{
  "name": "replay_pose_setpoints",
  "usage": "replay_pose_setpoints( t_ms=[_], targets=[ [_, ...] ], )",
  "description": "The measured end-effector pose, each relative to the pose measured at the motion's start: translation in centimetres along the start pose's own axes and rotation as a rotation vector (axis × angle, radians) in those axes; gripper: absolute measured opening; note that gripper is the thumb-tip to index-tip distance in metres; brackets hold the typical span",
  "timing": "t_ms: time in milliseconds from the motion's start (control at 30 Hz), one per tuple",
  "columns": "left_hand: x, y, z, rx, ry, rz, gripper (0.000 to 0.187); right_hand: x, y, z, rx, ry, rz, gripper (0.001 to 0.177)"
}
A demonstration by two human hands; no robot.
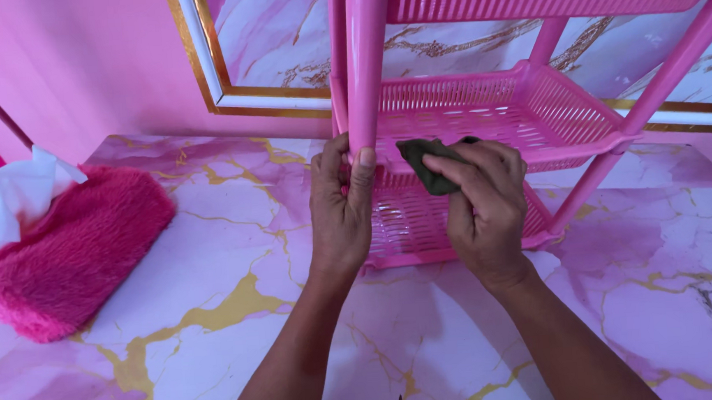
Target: The person disassembles a pink plastic three-tier storage rack by removing the vertical poles from the basket trays. They then wipe the individual basket trays with a tissue. The video ends with the rack fully disassembled into its component parts.
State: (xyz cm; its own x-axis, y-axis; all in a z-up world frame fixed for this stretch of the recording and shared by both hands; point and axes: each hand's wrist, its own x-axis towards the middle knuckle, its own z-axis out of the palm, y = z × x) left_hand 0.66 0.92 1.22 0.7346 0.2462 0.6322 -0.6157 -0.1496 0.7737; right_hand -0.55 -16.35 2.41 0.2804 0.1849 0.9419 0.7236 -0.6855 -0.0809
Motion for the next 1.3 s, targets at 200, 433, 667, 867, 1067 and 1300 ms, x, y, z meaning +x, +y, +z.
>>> replay_pose_setpoints(
  t_ms=[200, 433, 667, 867, 1067, 1300],
  targets=[
    [-0.5, 0.1, -0.4, -0.215, -0.037, -0.021, 0.049, -6.0, -1.4, 0.8, 0.179, -0.251, -0.063, 0.044],
    [-4.5, -3.0, -3.7, 0.281, -0.264, -0.062, 0.043, -11.3, 2.9, -1.5, 0.051, -0.446, -0.086, 0.057],
    [-5.7, -5.6, -6.7, 0.268, -0.484, 0.165, 0.034, -11.0, 3.1, -1.2, -0.068, -0.346, 0.164, 0.052],
    [-6.7, -5.3, -5.5, 0.351, -0.409, 0.269, 0.028, -11.0, -2.9, 2.9, 0.259, -0.372, 0.248, 0.046],
    [-7.3, -4.4, -4.5, 0.388, -0.356, 0.300, 0.025, -9.4, -2.5, 1.1, 0.209, -0.406, 0.170, 0.045],
    [-7.6, -3.5, -4.4, 0.413, -0.353, 0.287, 0.027, -9.1, -2.8, 1.1, 0.106, -0.362, -0.014, 0.037]
  ],
)
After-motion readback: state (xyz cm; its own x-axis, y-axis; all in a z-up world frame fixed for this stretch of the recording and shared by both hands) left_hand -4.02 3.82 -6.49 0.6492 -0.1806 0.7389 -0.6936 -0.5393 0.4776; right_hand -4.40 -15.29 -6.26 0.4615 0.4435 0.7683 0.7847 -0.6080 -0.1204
